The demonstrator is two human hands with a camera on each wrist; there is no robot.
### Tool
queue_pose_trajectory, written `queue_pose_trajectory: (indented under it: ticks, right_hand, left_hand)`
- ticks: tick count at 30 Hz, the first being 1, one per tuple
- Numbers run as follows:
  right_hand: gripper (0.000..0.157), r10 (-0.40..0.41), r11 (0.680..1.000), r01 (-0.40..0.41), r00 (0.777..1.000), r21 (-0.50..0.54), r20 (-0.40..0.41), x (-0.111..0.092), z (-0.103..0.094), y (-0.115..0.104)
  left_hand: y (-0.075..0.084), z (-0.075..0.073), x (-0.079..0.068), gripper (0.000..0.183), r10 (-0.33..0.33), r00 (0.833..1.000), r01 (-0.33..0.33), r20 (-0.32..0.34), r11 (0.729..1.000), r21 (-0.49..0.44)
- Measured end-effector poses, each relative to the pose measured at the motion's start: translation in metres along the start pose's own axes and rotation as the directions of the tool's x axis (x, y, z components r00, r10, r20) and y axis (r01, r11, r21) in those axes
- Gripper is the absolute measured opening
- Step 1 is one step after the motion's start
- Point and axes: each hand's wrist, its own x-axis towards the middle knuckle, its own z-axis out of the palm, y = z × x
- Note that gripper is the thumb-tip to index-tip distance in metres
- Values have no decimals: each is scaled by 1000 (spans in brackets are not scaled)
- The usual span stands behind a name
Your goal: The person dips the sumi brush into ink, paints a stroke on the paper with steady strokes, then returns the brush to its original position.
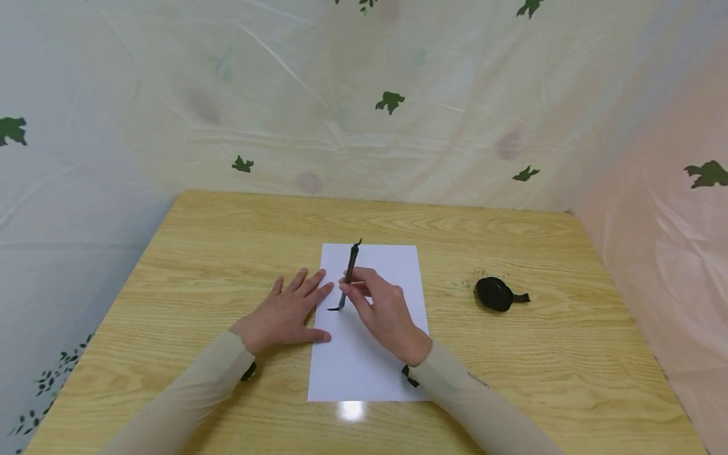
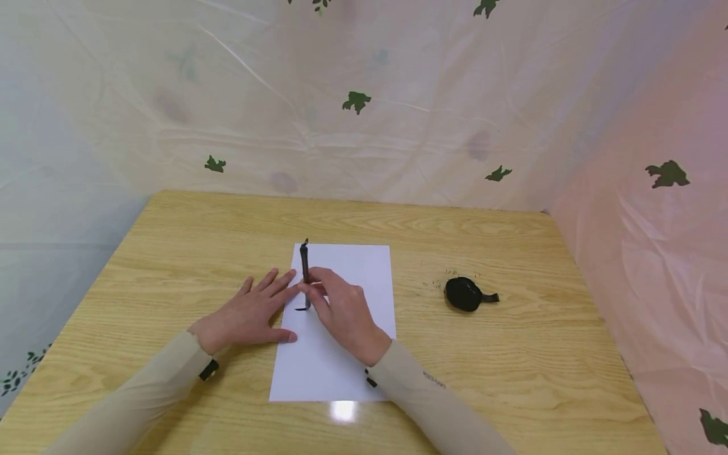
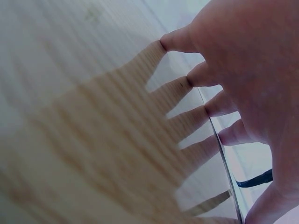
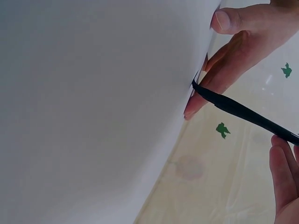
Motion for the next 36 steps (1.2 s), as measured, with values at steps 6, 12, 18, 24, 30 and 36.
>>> queue_pose_trajectory:
  ticks: [6, 12, 18, 24, 30, 36]
  right_hand:
    - [31, -1, 1000, 1, 1000, 5, -10, -1, -1, 1]
    - [29, 4, 1000, -4, 1000, 7, -9, -3, -3, 3]
    - [29, -1, 1000, 1, 1000, 7, -8, -3, -5, 3]
    - [26, 10, 1000, -10, 1000, 4, -5, -4, -7, 2]
    - [26, 18, 1000, -18, 1000, -1, -13, -5, -8, 3]
    - [26, 18, 1000, -18, 1000, -2, -17, -6, -10, 4]
  left_hand:
    - [0, 0, 0, 99, -1, 1000, 1, -1, 1000, 4]
    - [0, 1, 0, 98, 2, 1000, -2, -8, 1000, -1]
    - [0, 1, 1, 98, -3, 1000, 3, -3, 1000, 3]
    - [-1, 1, 1, 98, -2, 1000, 2, -4, 1000, 6]
    - [-1, 0, 1, 98, -4, 1000, 4, -4, 1000, 3]
    - [1, 1, 1, 99, -9, 1000, 9, 4, 1000, 4]
